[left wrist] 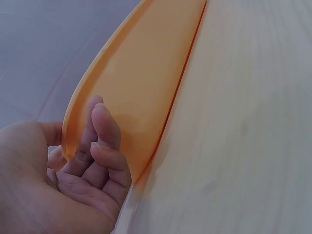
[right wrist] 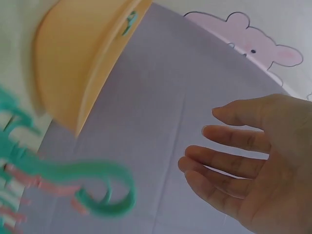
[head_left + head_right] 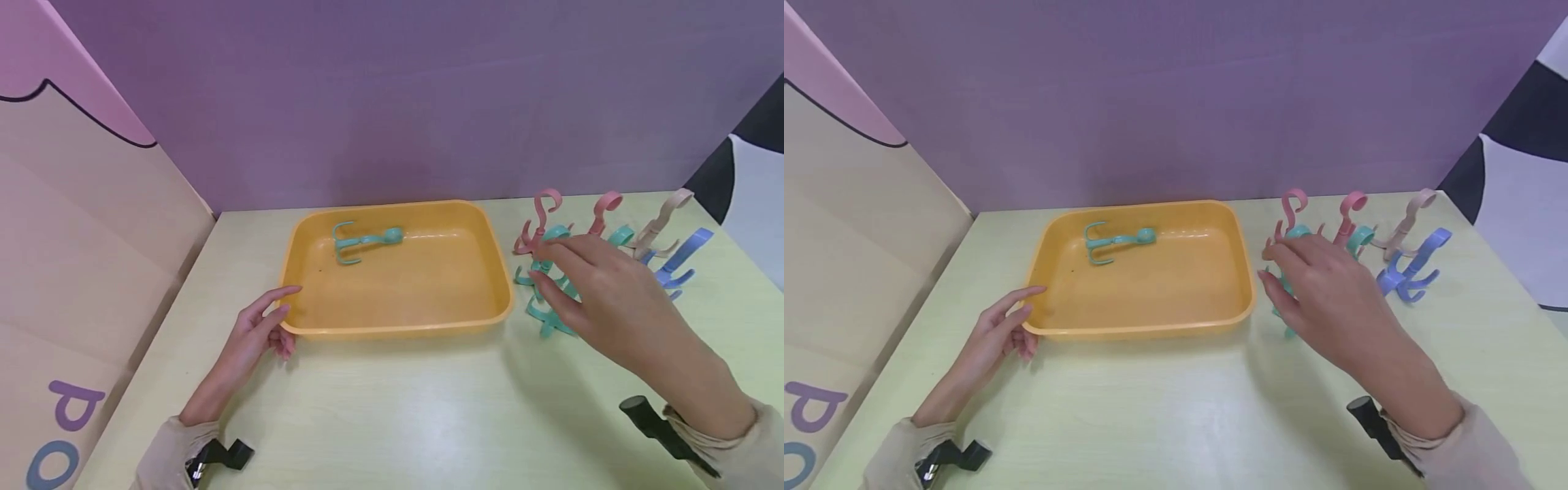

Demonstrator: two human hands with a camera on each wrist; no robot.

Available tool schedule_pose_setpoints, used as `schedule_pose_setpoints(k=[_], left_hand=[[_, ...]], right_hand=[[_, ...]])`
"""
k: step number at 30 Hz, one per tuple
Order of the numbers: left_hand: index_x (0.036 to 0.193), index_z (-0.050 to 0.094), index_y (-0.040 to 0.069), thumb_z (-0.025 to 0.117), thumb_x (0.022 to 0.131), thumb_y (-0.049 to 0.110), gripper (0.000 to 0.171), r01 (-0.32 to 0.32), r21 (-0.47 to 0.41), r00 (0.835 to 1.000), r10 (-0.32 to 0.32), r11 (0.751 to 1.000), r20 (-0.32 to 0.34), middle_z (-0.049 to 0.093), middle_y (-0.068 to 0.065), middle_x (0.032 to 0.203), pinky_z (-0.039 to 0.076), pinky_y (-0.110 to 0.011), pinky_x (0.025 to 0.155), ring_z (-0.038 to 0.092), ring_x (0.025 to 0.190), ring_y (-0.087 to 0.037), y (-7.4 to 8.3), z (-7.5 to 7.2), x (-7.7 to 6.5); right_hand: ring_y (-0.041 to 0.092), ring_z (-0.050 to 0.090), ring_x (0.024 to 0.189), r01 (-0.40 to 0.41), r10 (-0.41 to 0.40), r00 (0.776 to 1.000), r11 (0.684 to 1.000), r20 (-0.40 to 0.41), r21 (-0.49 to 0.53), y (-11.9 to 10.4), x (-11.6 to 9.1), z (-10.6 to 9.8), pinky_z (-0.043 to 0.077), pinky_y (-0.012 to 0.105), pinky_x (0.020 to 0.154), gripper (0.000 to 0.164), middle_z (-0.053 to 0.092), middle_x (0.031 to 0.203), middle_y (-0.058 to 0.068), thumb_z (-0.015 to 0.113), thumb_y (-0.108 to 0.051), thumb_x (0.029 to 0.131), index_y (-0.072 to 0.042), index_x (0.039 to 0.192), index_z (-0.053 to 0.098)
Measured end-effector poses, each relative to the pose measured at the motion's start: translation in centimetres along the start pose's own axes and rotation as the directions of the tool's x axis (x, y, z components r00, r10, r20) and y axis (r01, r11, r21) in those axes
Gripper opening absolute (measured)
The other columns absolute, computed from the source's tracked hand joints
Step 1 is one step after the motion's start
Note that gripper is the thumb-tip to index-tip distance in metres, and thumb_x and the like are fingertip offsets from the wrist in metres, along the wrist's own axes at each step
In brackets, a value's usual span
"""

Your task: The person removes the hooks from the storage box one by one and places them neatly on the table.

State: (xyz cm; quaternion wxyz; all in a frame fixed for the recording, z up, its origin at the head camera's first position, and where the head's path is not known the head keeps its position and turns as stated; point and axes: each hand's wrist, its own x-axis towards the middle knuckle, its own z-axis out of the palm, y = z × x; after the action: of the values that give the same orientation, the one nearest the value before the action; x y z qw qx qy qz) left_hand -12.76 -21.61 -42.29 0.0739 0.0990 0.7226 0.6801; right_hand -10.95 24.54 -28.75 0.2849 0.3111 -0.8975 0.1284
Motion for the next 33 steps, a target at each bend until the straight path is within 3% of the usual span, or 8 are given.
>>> schedule_pose_setpoints(k=[3, 5, 6, 13, 22, 27, 33], left_hand=[[0.144, 0.045, 0.002, 0.049, 0.107, 0.025, 0.044, 0.004, 0.004, 1.000, -0.004, 1.000, -0.008, 0.066, -0.009, 0.062, 0.054, -0.032, 0.049, 0.062, 0.051, -0.019, -0.1, 0.2, 0.1], [0.144, 0.045, 0.002, 0.049, 0.106, 0.026, 0.045, 0.008, 0.006, 1.000, -0.008, 1.000, -0.011, 0.066, -0.009, 0.062, 0.054, -0.033, 0.049, 0.062, 0.051, -0.020, -0.2, 0.2, 0.2], [0.145, 0.045, 0.003, 0.049, 0.106, 0.026, 0.045, 0.010, 0.007, 1.000, -0.010, 1.000, -0.013, 0.066, -0.009, 0.062, 0.054, -0.033, 0.049, 0.062, 0.051, -0.020, -0.2, 0.3, 0.3], [0.145, 0.045, 0.002, 0.050, 0.106, 0.026, 0.046, 0.015, 0.004, 1.000, -0.015, 1.000, -0.028, 0.066, -0.009, 0.061, 0.054, -0.032, 0.049, 0.062, 0.051, -0.020, -0.3, 0.7, 0.2], [0.144, 0.045, 0.002, 0.050, 0.106, 0.028, 0.046, 0.001, 0.005, 1.000, -0.001, 1.000, -0.012, 0.065, -0.011, 0.061, 0.052, -0.031, 0.048, 0.060, 0.050, -0.021, -0.2, 1.7, 0.6], [0.143, 0.046, 0.002, 0.050, 0.106, 0.027, 0.045, -0.007, 0.004, 1.000, 0.007, 1.000, -0.010, 0.065, -0.012, 0.061, 0.051, -0.032, 0.047, 0.060, 0.049, -0.022, -0.2, 1.9, 0.8], [0.143, 0.047, 0.003, 0.050, 0.106, 0.027, 0.044, -0.001, 0.015, 1.000, 0.002, 1.000, -0.020, 0.065, -0.012, 0.061, 0.052, -0.033, 0.047, 0.060, 0.049, -0.023, -0.2, 2.0, 0.8]], right_hand=[[0.031, 0.065, 0.094, -0.002, 0.001, 1.000, 0.999, 0.025, 0.033, -0.7, 1.1, 0.6, 0.056, 0.050, 0.072, 0.026, 0.069, 0.103, 0.010, 0.071, -0.026, 0.092, -0.005, 0.108, 0.068], [0.030, 0.065, 0.093, -0.005, 0.004, 1.000, 0.998, 0.027, 0.056, -1.2, 1.8, 1.1, 0.055, 0.047, 0.071, 0.028, 0.068, 0.103, 0.009, 0.078, -0.010, 0.080, -0.006, 0.107, 0.068], [0.029, 0.065, 0.093, -0.010, 0.008, 1.000, 0.998, 0.027, 0.065, -1.5, 2.2, 1.4, 0.055, 0.046, 0.070, 0.029, 0.068, 0.103, 0.009, 0.080, -0.009, 0.080, -0.006, 0.106, 0.068], [0.030, 0.065, 0.093, 0.029, -0.034, 0.999, 0.992, 0.032, 0.125, -2.9, 5.1, 3.9, 0.054, 0.041, 0.059, 0.024, 0.069, 0.102, 0.011, 0.077, -0.011, 0.085, -0.004, 0.107, 0.067], [0.031, 0.064, 0.107, 0.005, -0.025, 0.993, 0.985, 0.112, 0.171, -4.2, 7.8, 6.2, 0.056, 0.045, 0.073, 0.021, 0.070, 0.108, 0.010, 0.071, -0.015, 0.092, -0.005, 0.110, 0.068], [0.031, 0.064, 0.107, 0.011, -0.033, 0.993, 0.982, 0.111, 0.187, -5.0, 8.8, 6.6, 0.054, 0.044, 0.084, 0.022, 0.071, 0.109, 0.010, 0.071, -0.016, 0.092, -0.005, 0.110, 0.069], [0.027, 0.065, 0.095, 0.008, -0.033, 0.991, 0.982, 0.129, 0.189, -5.6, 10.4, 7.0, 0.053, 0.040, 0.072, 0.020, 0.070, 0.106, 0.008, 0.069, -0.017, 0.093, -0.005, 0.109, 0.068]])
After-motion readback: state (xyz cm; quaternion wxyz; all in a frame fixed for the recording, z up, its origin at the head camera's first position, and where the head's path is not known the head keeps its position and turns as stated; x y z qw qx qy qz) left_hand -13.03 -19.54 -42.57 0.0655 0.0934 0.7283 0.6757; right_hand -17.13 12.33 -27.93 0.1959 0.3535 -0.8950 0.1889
